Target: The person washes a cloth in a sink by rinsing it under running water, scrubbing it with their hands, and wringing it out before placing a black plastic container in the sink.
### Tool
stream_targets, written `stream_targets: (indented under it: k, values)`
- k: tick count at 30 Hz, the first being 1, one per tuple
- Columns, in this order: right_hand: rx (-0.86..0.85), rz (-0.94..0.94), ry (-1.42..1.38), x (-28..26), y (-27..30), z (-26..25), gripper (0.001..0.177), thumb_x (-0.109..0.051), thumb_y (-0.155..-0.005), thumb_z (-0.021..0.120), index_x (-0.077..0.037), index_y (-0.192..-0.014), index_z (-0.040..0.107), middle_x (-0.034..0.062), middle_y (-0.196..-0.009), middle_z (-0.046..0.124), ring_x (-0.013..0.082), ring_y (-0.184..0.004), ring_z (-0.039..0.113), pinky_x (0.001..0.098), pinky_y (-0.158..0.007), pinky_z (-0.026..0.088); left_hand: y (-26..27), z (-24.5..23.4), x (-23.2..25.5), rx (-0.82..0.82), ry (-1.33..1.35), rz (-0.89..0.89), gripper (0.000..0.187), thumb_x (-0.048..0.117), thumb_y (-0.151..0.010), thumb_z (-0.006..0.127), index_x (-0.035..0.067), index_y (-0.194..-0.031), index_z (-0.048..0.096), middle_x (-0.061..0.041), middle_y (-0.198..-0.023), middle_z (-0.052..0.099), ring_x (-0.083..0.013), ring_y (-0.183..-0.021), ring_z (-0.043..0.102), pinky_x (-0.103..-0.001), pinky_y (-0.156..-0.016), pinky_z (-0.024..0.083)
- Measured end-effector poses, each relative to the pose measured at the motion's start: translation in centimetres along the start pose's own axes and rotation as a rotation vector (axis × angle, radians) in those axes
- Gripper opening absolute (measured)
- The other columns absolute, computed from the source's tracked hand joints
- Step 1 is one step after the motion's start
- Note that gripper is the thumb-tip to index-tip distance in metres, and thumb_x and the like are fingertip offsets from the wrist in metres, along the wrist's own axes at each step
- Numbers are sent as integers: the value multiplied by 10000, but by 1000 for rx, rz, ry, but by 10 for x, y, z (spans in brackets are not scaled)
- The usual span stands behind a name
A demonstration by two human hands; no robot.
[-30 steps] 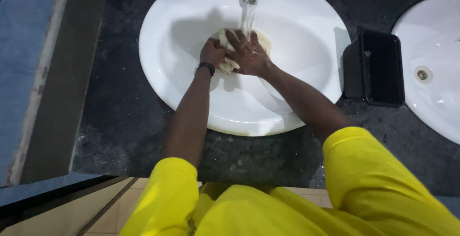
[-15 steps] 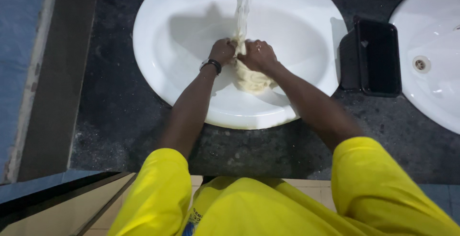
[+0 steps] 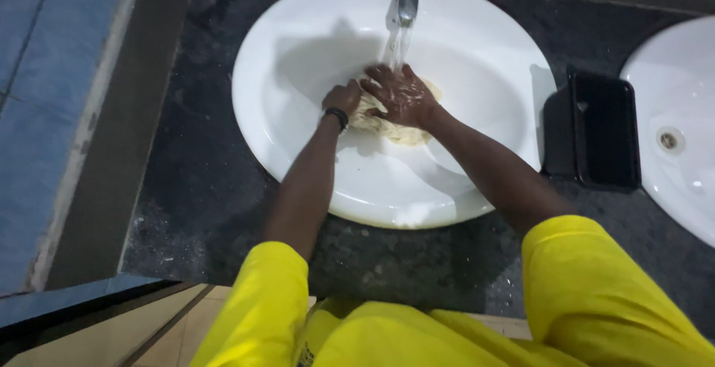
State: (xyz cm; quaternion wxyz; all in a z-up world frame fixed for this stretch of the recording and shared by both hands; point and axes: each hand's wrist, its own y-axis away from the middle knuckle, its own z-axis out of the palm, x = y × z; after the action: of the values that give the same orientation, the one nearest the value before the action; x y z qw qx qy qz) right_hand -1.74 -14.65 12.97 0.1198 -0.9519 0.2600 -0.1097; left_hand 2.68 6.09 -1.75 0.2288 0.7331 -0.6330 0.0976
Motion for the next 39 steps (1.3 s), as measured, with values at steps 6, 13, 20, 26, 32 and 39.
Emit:
stream_targets:
  k: [6,13,20,26,32,39]
  values:
    - [-266,398,-294,11,10,61,805,-467,-995,631,-18,-1592,330,266,-1203,678,414,-1105,661,498,-961,535,-33,15,1,84,212,172,474,429,-1011,451,122,-1288,682,-192,-1334,689,-418,-1286,589,-480,-1107,443]
    - [-464,588,-459,10,3,39,593,-560,-1030,589,-157,-1456,504,220,-1243,701,388,-1121,686,504,-983,545,-1,12,11,6,396,-157,640,520,-981,562,-11,-1334,497,-283,-1315,626,-433,-1250,584,-469,-1047,456]
    - [-483,242,-413,-11,41,-38,1200,-527,-778,886,-166,-1608,99,343,-1525,201,636,-1424,287,715,-1011,338,11,26,34,-562,1141,-143,489,379,-1059,654,-9,-1353,616,-390,-1373,419,-527,-1313,294,-436,-851,434]
    - [-599,704,-227,-13,59,-16,1121,-390,-789,847,-255,-1651,145,327,-1433,412,552,-1203,570,628,-916,559,38,15,49,20,38,130,444,340,-952,580,149,-1352,598,-218,-1501,426,-456,-1230,500,-482,-1000,401]
    - [-271,760,-463,-14,-7,63,843,-405,-864,838,-129,-1493,349,377,-1329,485,515,-1039,665,537,-887,587,39,-44,8,-49,-210,213,475,244,-865,642,-1,-1271,615,-260,-1321,584,-408,-1229,566,-481,-1059,457]
    - [-227,452,-715,-65,-29,45,995,-459,-790,873,-208,-1561,297,292,-1331,576,476,-1138,651,541,-940,546,183,-187,-23,110,-381,354,206,132,-889,581,93,-991,756,-148,-1119,703,-338,-1127,642,-482,-1017,482]
